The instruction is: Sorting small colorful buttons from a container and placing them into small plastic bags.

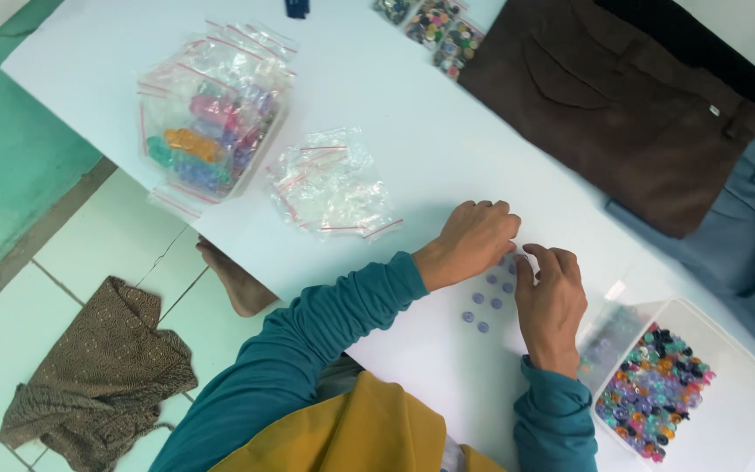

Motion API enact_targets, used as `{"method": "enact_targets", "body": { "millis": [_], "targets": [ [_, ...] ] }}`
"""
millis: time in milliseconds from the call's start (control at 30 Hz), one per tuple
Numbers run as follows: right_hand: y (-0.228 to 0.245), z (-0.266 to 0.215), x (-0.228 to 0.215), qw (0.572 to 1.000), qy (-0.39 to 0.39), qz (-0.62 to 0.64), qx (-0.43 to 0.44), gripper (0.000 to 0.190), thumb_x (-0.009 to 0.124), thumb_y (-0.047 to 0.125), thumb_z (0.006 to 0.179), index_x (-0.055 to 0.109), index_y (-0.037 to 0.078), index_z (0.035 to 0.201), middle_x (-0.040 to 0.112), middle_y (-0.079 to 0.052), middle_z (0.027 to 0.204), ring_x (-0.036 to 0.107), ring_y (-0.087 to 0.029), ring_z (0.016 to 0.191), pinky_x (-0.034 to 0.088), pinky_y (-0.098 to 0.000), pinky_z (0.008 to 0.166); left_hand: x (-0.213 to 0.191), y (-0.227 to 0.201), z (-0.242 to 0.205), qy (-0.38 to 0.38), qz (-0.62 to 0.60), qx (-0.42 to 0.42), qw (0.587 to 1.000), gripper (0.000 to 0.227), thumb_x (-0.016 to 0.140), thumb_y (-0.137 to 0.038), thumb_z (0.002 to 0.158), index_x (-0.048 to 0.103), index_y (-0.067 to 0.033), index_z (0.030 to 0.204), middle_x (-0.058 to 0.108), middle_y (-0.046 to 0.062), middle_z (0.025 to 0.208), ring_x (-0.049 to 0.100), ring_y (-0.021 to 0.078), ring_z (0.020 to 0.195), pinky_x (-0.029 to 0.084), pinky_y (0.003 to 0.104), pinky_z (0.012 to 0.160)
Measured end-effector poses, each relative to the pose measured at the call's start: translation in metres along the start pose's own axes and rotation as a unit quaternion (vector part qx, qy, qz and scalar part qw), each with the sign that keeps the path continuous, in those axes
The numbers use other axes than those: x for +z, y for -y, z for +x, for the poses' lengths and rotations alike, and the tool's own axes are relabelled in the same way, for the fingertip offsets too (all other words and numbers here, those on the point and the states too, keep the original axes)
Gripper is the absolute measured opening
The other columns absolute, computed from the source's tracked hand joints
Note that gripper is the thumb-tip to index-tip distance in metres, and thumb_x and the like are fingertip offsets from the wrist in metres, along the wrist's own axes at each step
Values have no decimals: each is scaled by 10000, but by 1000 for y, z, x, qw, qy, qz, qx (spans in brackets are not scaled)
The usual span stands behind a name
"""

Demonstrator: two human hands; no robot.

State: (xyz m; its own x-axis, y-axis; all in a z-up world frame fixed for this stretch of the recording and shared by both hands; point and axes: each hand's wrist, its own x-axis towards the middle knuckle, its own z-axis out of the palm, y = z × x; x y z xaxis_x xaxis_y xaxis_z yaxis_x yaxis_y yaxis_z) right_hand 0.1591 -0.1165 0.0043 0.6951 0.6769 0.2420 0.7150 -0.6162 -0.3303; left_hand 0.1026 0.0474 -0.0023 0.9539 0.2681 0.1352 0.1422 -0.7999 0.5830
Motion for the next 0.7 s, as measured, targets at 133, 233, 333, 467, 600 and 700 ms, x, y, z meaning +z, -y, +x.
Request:
{"method": "enact_targets", "body": {
  "millis": [133, 233, 333, 467, 600, 700],
  "targets": [
    [20, 9, 8, 998, -13, -15, -52, 159, 802, 139, 975, 780, 126, 1132, 632, -51, 1033, 690, -203, 808, 589, -335, 650, -31, 5, -18, -24, 3, -31, 999, 122, 748, -178, 876, 738, -57, 885, 673, 137, 851, 740, 361, 843, 570, 479, 730],
    [37, 17, 26, 993, -11, 12, -118, 162, 815, 158, 954, 787, 120, 1110, 637, -34, 1006, 685, -202, 827, 568, -316, 672, -48, 23, -43, -45, -5, -60, 997, 117, 720, -215, 895, 745, -104, 921, 671, 102, 857, 735, 337, 827, 554, 464, 726],
    [61, 20, 53, 976, -17, 14, -216, 182, 842, 184, 887, 789, 129, 1052, 650, -54, 986, 687, -235, 873, 555, -337, 711, -66, 42, -78, -83, -4, -86, 993, 153, 691, -226, 923, 733, -91, 981, 685, 151, 900, 724, 405, 862, 555, 505, 739],
    [101, 19, 68, 950, -8, 21, -311, 233, 813, 220, 879, 773, 142, 1096, 623, -43, 999, 631, -219, 905, 511, -349, 724, -75, 63, -121, -113, -9, -142, 983, 132, 638, -196, 970, 716, -104, 1025, 687, 148, 944, 714, 413, 903, 557, 496, 750],
    [123, 20, 72, 946, 34, -6, -322, 145, 739, 238, 957, 784, 180, 1082, 608, -20, 989, 604, -177, 891, 490, -318, 704, -68, 81, -155, -127, -9, -173, 977, 144, 630, -200, 1001, 716, -119, 1082, 685, 100, 985, 713, 323, 907, 552, 411, 756],
    [122, 22, 74, 945, 42, -25, -322, 111, 732, 281, 973, 778, 196, 1029, 606, 6, 950, 598, -155, 895, 485, -303, 718, -67, 77, -164, -138, -40, -147, 979, 176, 643, -182, 1002, 701, -84, 1137, 672, 128, 1056, 696, 340, 979, 547, 410, 792]
  ]
}}
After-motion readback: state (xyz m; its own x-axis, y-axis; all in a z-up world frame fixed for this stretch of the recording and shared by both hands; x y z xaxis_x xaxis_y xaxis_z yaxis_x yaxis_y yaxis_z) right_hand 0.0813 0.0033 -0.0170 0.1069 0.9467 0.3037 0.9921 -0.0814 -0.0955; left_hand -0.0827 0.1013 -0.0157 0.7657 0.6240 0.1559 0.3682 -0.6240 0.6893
